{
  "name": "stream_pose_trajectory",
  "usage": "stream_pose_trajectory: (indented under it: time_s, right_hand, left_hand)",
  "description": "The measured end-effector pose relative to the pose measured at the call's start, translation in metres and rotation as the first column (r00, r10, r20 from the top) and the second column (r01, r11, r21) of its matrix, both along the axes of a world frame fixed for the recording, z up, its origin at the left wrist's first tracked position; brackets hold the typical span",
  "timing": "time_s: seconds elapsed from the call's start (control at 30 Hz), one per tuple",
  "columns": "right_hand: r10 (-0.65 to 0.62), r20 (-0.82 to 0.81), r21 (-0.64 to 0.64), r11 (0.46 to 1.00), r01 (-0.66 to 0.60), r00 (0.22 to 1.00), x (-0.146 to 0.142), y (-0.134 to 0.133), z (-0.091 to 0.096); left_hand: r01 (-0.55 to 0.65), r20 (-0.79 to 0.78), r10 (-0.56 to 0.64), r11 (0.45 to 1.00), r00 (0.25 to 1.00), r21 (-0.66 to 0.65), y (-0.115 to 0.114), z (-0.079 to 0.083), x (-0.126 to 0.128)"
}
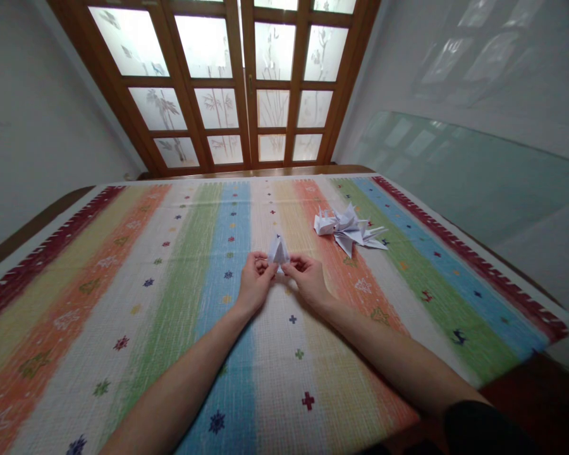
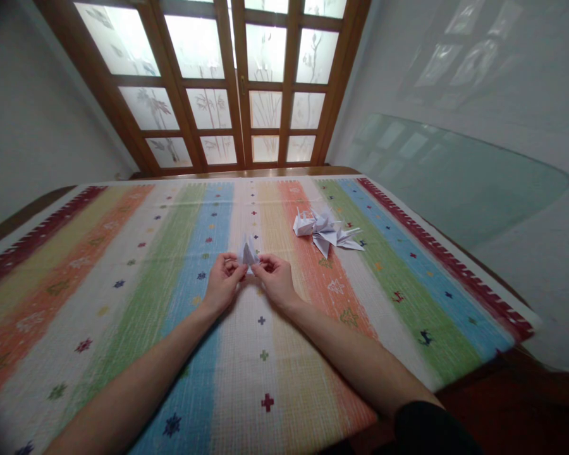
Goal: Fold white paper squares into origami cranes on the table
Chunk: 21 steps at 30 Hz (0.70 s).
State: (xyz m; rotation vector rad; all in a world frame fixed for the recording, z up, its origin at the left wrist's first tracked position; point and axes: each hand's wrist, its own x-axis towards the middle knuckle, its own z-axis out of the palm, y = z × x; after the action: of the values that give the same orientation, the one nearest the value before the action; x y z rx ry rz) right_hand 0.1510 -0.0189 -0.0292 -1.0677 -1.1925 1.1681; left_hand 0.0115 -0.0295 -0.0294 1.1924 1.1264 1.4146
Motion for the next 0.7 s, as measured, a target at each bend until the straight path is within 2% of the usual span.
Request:
stream_pose_trajectory:
  time_s: [0.07, 0.1, 0.2, 0.4, 0.53, 0.7]
  right_hand:
    - [-0.063, 0.027, 0.015, 0.998, 0.063, 0.998, -0.001, -0.002, 0.0]
    - [-0.091, 0.04, 0.025, 0.996, 0.09, 0.995, -0.002, -0.002, 0.0]
    - [-0.109, 0.058, 0.063, 0.992, 0.105, 0.992, -0.002, -0.003, -0.001]
    - [0.101, -0.001, 0.108, 0.989, -0.1, 0.995, 0.0, 0.002, -0.007]
    - [0.22, -0.013, 0.081, 0.973, -0.218, 0.975, 0.0, 0.004, -0.006]
    - [0.219, 0.013, 0.07, 0.973, -0.219, 0.976, 0.004, 0.005, -0.002]
  left_hand:
    - [-0.091, 0.001, 0.091, 0.995, 0.996, 0.029, -0.003, -0.002, 0.002]
    - [-0.099, -0.021, 0.101, 0.994, 0.995, 0.052, -0.005, -0.002, 0.003]
    - [-0.013, -0.103, 0.024, 0.994, 0.994, 0.108, -0.008, 0.0, 0.004]
    - [0.079, -0.076, -0.074, 0.994, 0.994, 0.076, -0.006, 0.002, 0.001]
    - [0.095, -0.03, -0.094, 0.995, 0.995, 0.034, -0.005, 0.006, 0.001]
    - [0.066, -0.004, -0.066, 0.998, 0.998, 0.013, -0.005, 0.01, 0.0]
